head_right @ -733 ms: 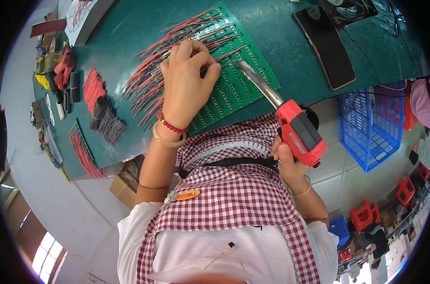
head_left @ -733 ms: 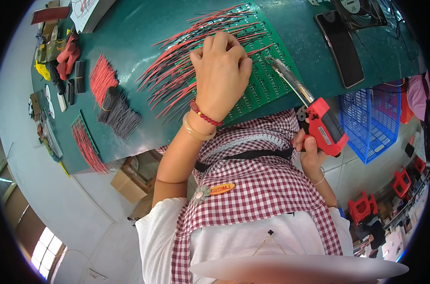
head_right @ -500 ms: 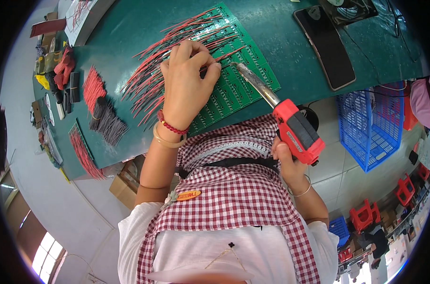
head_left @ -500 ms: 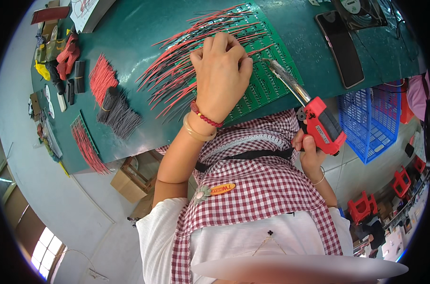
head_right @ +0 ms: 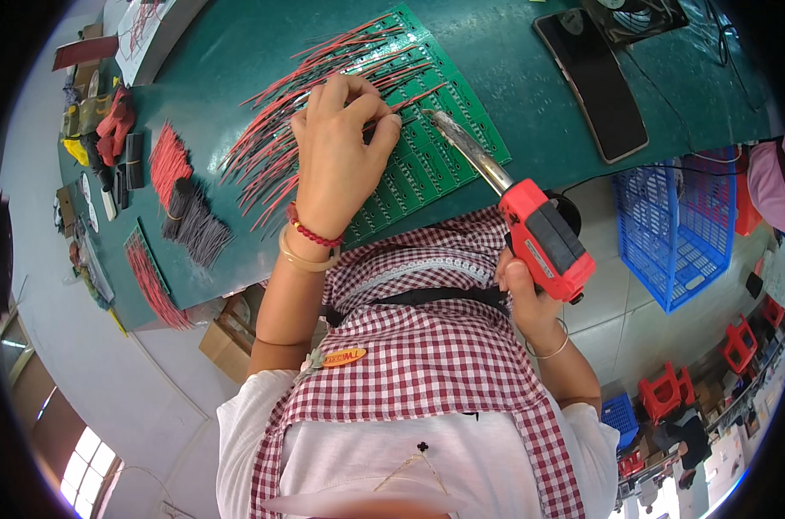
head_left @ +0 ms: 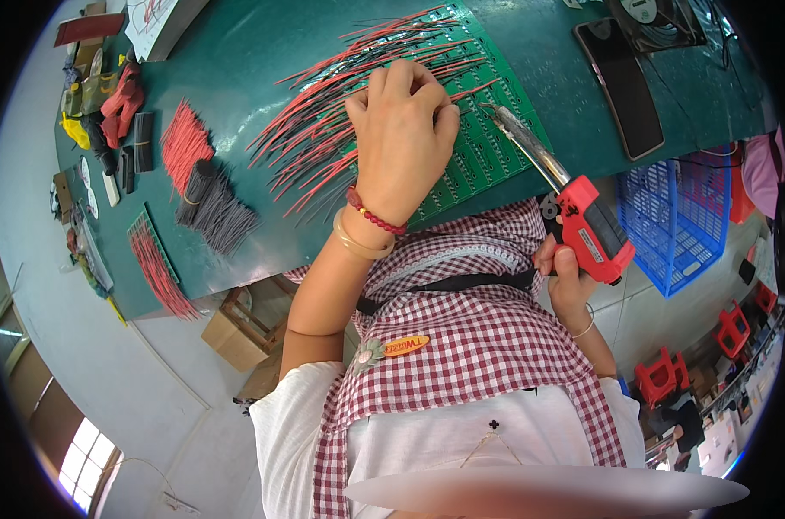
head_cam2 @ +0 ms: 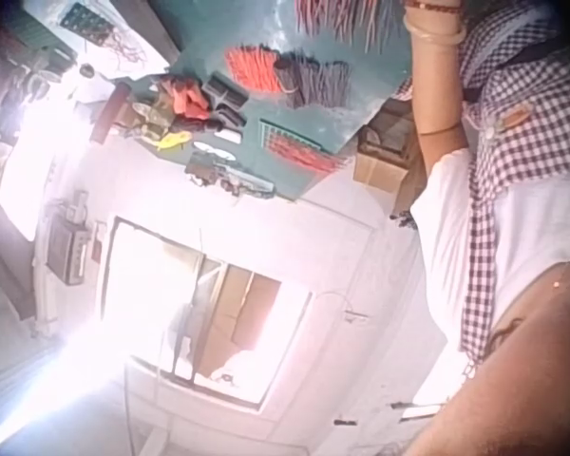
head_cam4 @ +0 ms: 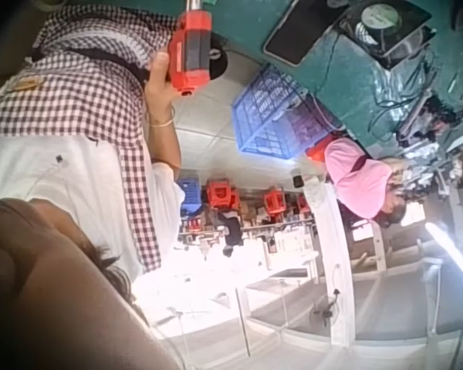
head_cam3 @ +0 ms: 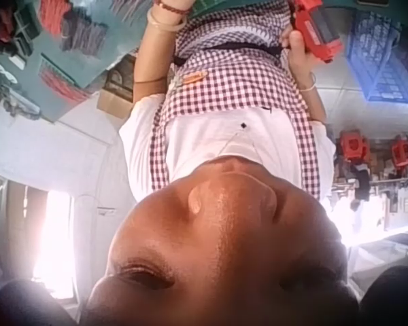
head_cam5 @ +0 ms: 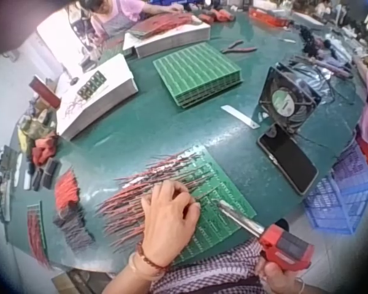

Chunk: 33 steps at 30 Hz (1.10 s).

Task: The person assembles electronic components by inserting and organizing wires into circuit board slots with an assembly tool.

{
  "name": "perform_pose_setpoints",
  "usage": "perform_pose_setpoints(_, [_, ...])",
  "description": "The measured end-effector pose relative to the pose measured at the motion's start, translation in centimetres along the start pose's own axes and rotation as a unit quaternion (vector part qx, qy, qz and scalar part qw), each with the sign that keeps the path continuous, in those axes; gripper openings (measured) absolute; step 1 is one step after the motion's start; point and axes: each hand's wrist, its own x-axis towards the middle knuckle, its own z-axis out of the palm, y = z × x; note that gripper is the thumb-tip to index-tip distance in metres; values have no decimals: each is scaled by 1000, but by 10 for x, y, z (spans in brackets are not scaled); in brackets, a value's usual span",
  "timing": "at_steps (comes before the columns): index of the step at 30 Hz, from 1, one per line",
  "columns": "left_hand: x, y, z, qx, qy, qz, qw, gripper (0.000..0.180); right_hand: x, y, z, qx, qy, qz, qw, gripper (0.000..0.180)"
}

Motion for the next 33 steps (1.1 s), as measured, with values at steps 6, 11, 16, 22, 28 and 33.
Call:
perform_pose_setpoints(6, [1, 1, 1, 1, 8, 2, 1000, 8, 0, -1, -1, -2, 5, 8, 1000, 37])
perform_pose_setpoints(11, [0, 1, 1, 9, 1, -3, 1000, 8, 1, -1, 1, -24, 8, 17, 1000, 36])
perform_pose_setpoints(16, [0, 2, 3, 12, 7, -4, 1000, 8, 2, -4, 5, -18, 14, 16, 1000, 38])
perform_pose_setpoints(22, [0, 1, 4, 14, 12, 4, 1000, 7, 3, -4, 2, 0, 13, -14, 1000, 43])
perform_pose_setpoints(28, [0, 2, 3, 19, 9, 3, 1000, 8, 3, -4, -1, 2, 8, -9, 1000, 42])
perform_pose_setpoints(33, [0, 0, 3, 26, 8, 1, 1000, 8, 3, -4, -2, 4, 9, -4, 1000, 42])
